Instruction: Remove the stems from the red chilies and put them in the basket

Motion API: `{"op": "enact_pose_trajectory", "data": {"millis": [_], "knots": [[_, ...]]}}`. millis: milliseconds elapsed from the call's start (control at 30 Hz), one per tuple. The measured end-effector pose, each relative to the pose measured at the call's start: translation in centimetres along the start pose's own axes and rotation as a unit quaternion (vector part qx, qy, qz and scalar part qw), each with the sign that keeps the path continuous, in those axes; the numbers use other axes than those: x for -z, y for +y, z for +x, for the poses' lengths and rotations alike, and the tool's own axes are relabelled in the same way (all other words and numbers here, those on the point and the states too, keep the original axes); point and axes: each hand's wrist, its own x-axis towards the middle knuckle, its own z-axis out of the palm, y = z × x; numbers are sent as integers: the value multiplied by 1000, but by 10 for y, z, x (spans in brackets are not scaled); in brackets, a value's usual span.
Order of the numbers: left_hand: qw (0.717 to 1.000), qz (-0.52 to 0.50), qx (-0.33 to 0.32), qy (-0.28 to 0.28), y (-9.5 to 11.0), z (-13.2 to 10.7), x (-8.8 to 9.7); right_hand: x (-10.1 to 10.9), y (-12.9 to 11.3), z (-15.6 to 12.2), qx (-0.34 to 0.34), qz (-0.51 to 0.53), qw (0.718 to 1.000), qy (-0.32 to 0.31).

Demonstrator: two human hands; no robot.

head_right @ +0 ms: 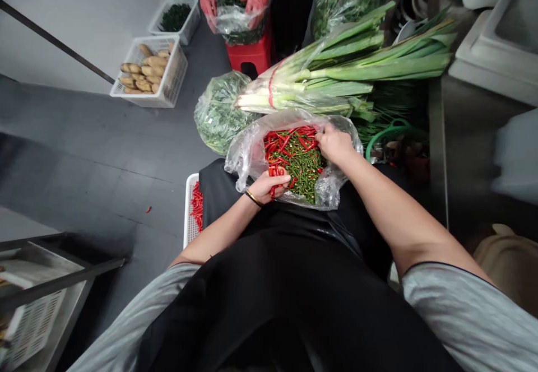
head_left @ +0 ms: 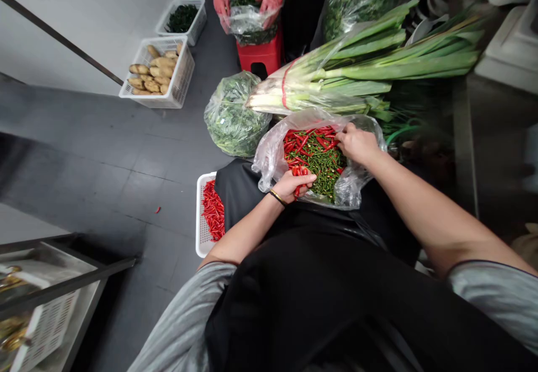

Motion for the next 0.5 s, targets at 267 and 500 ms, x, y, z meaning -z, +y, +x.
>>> {"op": "enact_pose_trajectory", "data": {"millis": [267,500], "knots": [[996,-25,-43,76,-3,7,-5,-2,-42,-67,166,122,979,-3],[999,42,1,-7,-7,1,-1,4,-76,-110,366,308,876,-58]]}}
